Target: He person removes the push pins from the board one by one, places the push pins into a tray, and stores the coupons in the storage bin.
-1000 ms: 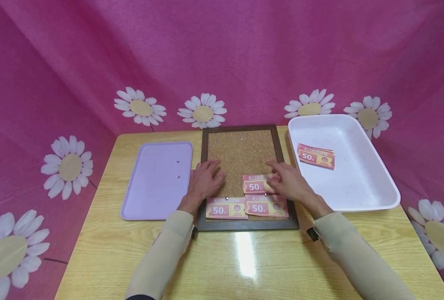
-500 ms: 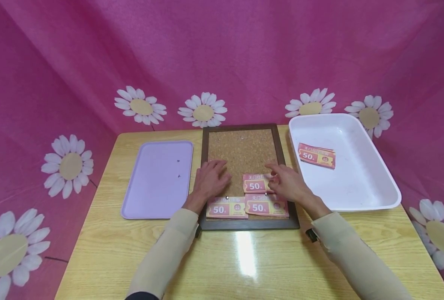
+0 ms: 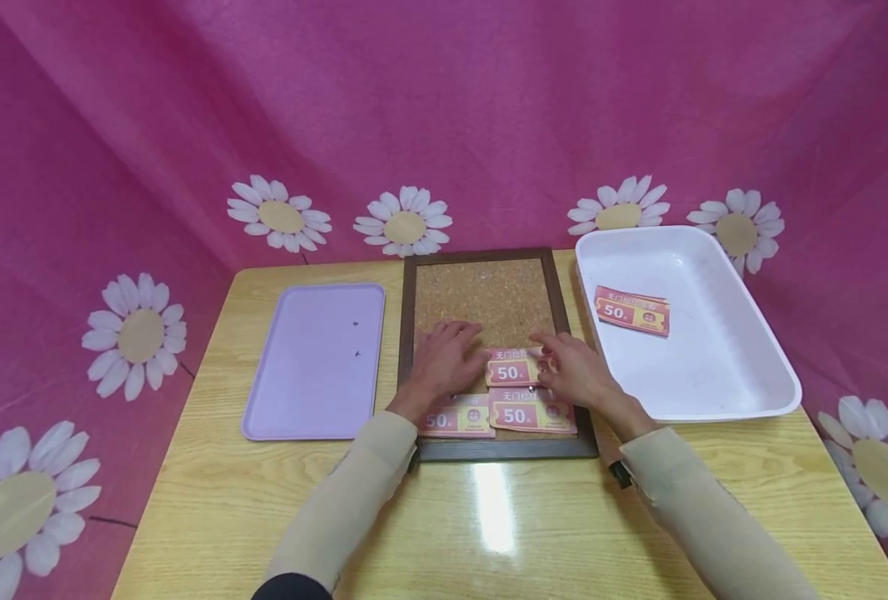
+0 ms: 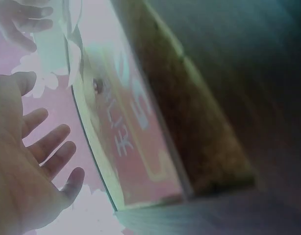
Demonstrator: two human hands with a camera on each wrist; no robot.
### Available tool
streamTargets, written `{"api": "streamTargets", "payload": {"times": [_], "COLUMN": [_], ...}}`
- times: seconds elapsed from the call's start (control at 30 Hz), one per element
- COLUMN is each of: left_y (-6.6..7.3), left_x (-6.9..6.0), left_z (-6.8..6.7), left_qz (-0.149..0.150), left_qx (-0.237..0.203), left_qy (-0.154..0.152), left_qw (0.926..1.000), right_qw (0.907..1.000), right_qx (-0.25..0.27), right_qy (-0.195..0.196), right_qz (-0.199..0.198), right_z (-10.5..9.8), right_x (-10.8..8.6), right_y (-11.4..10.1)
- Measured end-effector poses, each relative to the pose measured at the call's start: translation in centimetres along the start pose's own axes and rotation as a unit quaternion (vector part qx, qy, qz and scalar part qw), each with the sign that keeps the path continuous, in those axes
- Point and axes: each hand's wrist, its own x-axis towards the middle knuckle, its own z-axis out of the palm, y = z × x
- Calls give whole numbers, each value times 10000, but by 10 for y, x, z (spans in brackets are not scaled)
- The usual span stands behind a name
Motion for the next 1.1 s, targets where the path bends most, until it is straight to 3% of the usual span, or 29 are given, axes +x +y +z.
{"api": "streamTargets", "payload": {"times": [0.47,0.63,0.8,1.1], "left_y": [12,24,38,52], "left_x": [2,4,8,14], "left_z": [9,15,21,38], "left_qz": [270,419,661,1101], "left_qx": [172,372,672,998], "left_qy": [-162,-214,-270,-36], "left_qw": [9994,9982,9952,9889], "right_qw": [10000,9999,9988,9980], "right_qx": [17,-64,-54,1], "right_qy": [8,71,4,70], "right_qz": [86,141,490,625], "right_z": [4,6,8,13], "right_x": [-2,-2,-3,-4], "right_y": [3,3,3,6]}}
